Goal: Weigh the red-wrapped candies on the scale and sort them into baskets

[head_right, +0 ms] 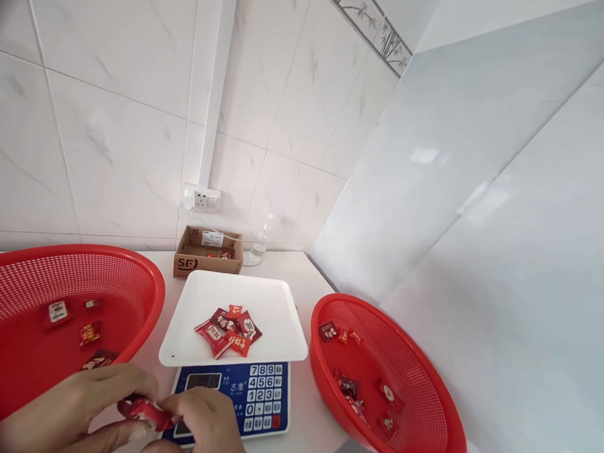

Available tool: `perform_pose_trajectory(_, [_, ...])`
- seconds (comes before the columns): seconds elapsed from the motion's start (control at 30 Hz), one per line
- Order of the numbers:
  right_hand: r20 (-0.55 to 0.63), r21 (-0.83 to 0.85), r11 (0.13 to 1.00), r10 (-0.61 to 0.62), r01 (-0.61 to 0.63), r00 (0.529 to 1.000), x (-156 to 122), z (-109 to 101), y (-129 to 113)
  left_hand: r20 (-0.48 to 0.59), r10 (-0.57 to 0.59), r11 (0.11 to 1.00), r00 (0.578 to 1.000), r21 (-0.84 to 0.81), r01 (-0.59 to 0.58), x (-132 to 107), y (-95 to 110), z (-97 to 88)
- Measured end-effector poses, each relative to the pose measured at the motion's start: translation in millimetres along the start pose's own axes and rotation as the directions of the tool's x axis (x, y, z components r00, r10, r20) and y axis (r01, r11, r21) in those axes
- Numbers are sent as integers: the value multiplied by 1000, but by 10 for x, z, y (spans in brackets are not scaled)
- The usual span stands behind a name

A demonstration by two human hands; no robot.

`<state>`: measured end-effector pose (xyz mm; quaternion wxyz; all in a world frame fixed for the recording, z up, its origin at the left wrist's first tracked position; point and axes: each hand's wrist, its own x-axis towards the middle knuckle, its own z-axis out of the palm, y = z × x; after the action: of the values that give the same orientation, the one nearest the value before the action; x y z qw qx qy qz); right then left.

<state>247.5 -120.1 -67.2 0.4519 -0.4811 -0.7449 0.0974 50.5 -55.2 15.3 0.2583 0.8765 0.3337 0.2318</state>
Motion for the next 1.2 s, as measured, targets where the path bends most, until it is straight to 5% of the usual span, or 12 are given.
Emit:
perform_pose_trajectory(0.17, [32, -16, 1000, 21, -21, 999, -77, 65, 112, 81, 12, 997, 997, -80, -6, 8, 93, -46])
perform_pose_trajectory(0.33, [-63, -48, 988, 146, -149, 987, -2, -91, 102, -113, -59, 993, 992, -107, 47, -34, -75, 6])
perform_pose_trajectory(0.5, [-264, 20, 885, 454, -466, 851, 304, -537, 67, -259, -167, 979, 951, -156, 129, -61, -248, 40])
perform_pose_trajectory(0.67, [-518, -55, 871, 392, -487, 760, 526, -911, 218, -287, -230, 967, 930, -179, 184, -68, -207, 1])
perform_pose_trajectory(0.83, [-525, -117, 812, 438, -571, 730, 704, -988, 464, -235, -183, 979, 955, -129, 156, -79, -249, -8])
perform_pose_trajectory(0.9, [-524, -116, 831, 413, -543, 745, 688, -947, 414, -220, -180, 981, 959, -113, 158, -94, -286, 4])
perform_pose_trajectory(0.97, [-464, -133, 893, 327, -429, 823, 586, -850, 255, -201, -188, 979, 961, -117, 167, -102, -293, 24])
perform_pose_trajectory(1.07, [-113, -171, 981, 75, -94, 991, 311, -598, -40, -142, -147, 978, 979, -169, 122, -71, -203, 44])
perform_pose_trajectory(1.1, [-37, -179, 984, 7, -13, 999, 208, -496, -114, -103, -117, 977, 988, -189, 96, -50, -147, 42])
perform_pose_trajectory(1.2, [-54, -127, 987, 93, -99, 994, -43, -210, -205, 28, -39, 975, 999, -220, 44, 22, 42, -9])
